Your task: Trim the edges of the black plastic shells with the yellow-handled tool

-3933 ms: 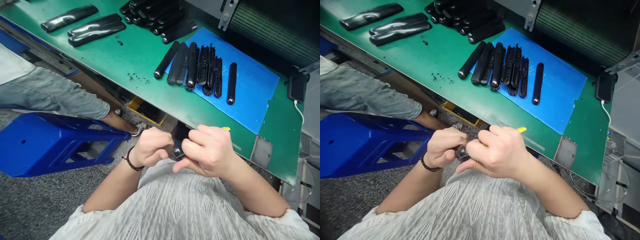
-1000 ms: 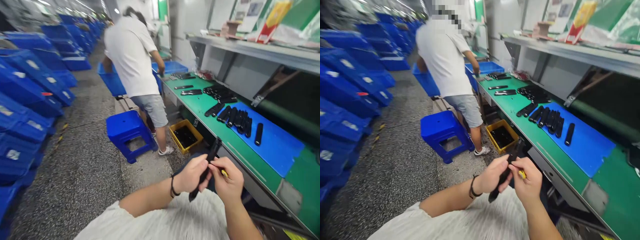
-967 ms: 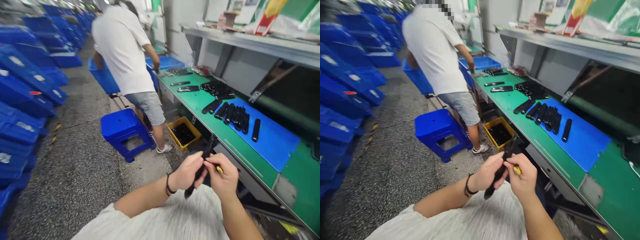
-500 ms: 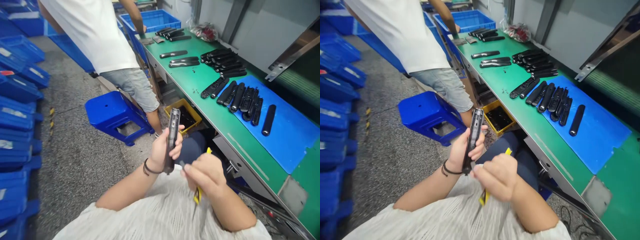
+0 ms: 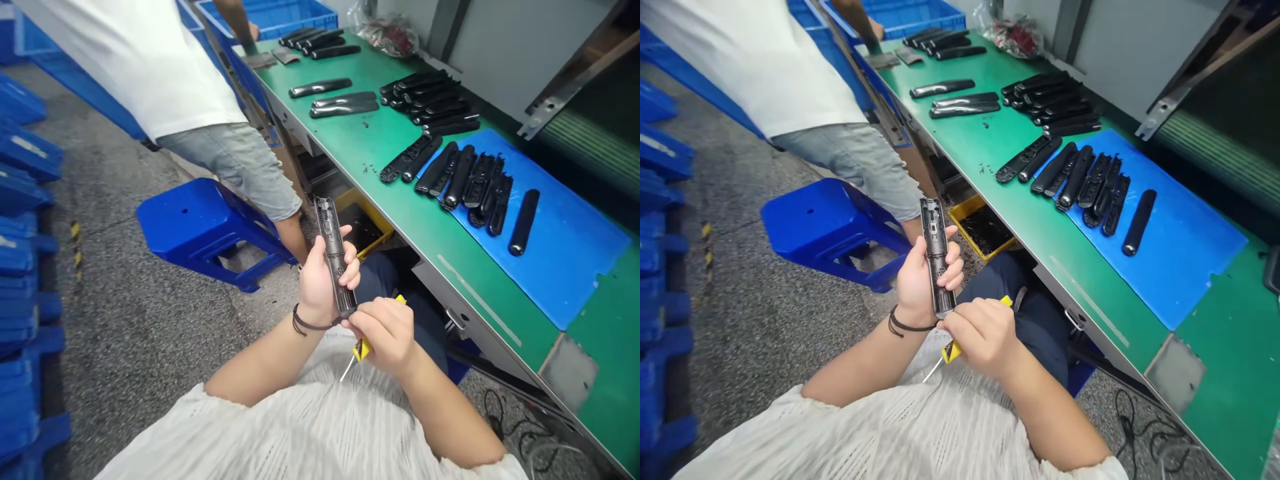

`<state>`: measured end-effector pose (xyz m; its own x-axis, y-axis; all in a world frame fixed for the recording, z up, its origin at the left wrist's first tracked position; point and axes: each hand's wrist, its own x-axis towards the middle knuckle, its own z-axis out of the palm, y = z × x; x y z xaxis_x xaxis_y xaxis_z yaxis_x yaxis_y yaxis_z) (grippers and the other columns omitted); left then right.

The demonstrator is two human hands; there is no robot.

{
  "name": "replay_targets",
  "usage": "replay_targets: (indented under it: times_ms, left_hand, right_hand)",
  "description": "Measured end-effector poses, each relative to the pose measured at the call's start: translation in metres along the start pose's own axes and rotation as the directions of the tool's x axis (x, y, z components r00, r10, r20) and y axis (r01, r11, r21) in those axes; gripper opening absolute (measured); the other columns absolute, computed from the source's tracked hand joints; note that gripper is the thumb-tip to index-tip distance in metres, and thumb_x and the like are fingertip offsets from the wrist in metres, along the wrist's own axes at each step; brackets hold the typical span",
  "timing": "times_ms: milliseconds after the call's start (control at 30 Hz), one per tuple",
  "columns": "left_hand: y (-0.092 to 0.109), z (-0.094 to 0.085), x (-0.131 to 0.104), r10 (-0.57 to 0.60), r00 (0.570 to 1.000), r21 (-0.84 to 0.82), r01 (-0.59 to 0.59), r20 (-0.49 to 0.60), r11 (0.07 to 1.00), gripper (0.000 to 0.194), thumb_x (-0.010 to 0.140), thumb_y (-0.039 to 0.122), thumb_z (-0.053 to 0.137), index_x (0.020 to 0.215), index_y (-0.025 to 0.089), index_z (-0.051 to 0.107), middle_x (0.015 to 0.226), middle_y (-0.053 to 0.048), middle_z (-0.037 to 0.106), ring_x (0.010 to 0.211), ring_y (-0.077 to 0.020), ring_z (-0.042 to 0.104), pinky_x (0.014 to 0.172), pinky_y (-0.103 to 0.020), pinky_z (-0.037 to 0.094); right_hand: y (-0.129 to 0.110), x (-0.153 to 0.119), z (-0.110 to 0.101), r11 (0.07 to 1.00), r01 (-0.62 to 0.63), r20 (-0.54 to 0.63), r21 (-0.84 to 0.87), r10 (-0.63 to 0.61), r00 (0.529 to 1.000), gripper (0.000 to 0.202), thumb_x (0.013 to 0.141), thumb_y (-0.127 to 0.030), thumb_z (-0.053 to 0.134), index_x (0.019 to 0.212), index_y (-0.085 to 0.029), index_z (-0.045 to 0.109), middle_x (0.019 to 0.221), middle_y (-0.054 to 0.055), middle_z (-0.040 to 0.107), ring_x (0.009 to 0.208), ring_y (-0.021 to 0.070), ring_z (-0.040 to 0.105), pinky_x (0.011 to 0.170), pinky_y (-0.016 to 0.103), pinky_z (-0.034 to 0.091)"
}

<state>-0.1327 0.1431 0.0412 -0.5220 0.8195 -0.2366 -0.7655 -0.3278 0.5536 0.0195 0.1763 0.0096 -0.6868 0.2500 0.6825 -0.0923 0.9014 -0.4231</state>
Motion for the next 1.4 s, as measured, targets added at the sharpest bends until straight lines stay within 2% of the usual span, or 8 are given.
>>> replay_targets:
  times_ms: [167,333,467,533,767,867,1067,1400]
  left_hand:
    - [-0.008,0.007,-0.003,-0.100,0.984,0.088,0.088,0.147,0.992,0.043,0.110,0.047,0.032,0.127,0.019,0.060,0.072,0.004,0.050,0.037,-0.0048,0.030,0.035,-0.017,0.032]
    - [-0.004,0.002,-0.009,-0.091,0.964,0.144,0.056,0.250,0.988,0.040,0.105,0.052,0.041,0.120,0.020,0.059,0.067,0.005,0.048,0.037,-0.0055,0.031,0.036,-0.017,0.034]
    - [-0.005,-0.004,-0.014,-0.062,0.962,0.219,0.003,0.266,0.976,0.030,0.103,0.047,0.048,0.113,0.020,0.057,0.063,0.007,0.048,0.036,-0.0071,0.036,0.035,-0.018,0.039]
    - [-0.006,-0.006,-0.018,-0.047,0.958,0.288,-0.038,0.282,0.957,0.028,0.101,0.047,0.053,0.110,0.021,0.055,0.064,0.007,0.051,0.037,-0.0086,0.041,0.035,-0.019,0.041]
    - [-0.018,-0.005,-0.034,-0.059,0.952,0.619,-0.148,0.301,0.771,0.044,0.104,0.055,0.051,0.119,0.015,0.062,0.061,0.006,0.048,0.042,-0.0075,0.040,0.038,-0.018,0.034]
    - [-0.025,-0.006,-0.037,-0.141,0.938,0.709,-0.135,0.316,0.692,0.048,0.104,0.056,0.053,0.122,0.014,0.067,0.062,0.004,0.051,0.045,-0.0079,0.042,0.042,-0.020,0.034]
    - [-0.034,-0.009,-0.038,-0.217,0.894,0.803,-0.217,0.392,0.555,0.048,0.102,0.055,0.056,0.127,0.018,0.070,0.060,0.003,0.052,0.048,-0.0117,0.043,0.047,-0.024,0.036]
    - [-0.043,-0.003,-0.043,-0.240,0.850,0.768,-0.258,0.469,0.586,0.050,0.105,0.054,0.050,0.130,0.017,0.072,0.056,0.003,0.049,0.045,-0.0108,0.039,0.047,-0.025,0.034]
  right_hand:
    - [-0.005,-0.009,-0.019,0.999,-0.028,-0.020,0.033,0.028,0.999,0.002,0.099,-0.020,0.061,0.099,-0.022,0.061,0.079,0.001,0.069,0.061,0.0136,0.062,0.054,0.030,0.040]
    - [-0.002,0.013,-0.036,0.958,-0.216,-0.247,0.186,0.259,0.934,0.024,0.095,-0.014,0.066,0.114,-0.029,0.066,0.089,0.000,0.071,0.077,0.0157,0.068,0.073,0.031,0.057]
    - [0.034,0.042,-0.036,0.798,-0.546,-0.017,0.254,0.568,0.823,0.055,0.090,-0.027,0.073,0.142,-0.028,0.053,0.111,0.005,0.065,0.095,0.0187,0.066,0.075,0.031,0.058]
    - [0.048,0.048,-0.042,0.760,-0.589,0.053,0.274,0.600,0.798,0.042,0.096,-0.033,0.066,0.136,-0.026,0.055,0.116,0.006,0.064,0.101,0.0186,0.065,0.082,0.032,0.056]
    - [0.046,0.041,-0.105,0.930,-0.177,0.005,-0.322,0.188,0.982,0.027,0.107,-0.019,0.040,0.107,-0.019,0.068,0.090,0.007,0.067,0.081,0.0180,0.057,0.074,0.032,0.044]
    - [0.045,0.042,-0.131,0.838,-0.041,0.108,-0.545,0.119,0.987,0.031,0.108,-0.024,0.039,0.100,-0.019,0.069,0.081,0.004,0.063,0.072,0.0163,0.050,0.063,0.031,0.032]
    - [0.050,0.050,-0.162,0.801,0.016,0.245,-0.599,0.164,0.956,0.070,0.097,-0.084,0.037,0.079,-0.021,0.061,0.065,-0.001,0.049,0.060,0.0126,0.039,0.058,0.032,0.013]
    - [0.051,0.054,-0.165,0.746,0.124,0.243,-0.654,0.052,0.969,0.075,0.098,-0.085,0.029,0.070,-0.021,0.057,0.061,-0.002,0.041,0.060,0.0132,0.033,0.058,0.032,0.014]
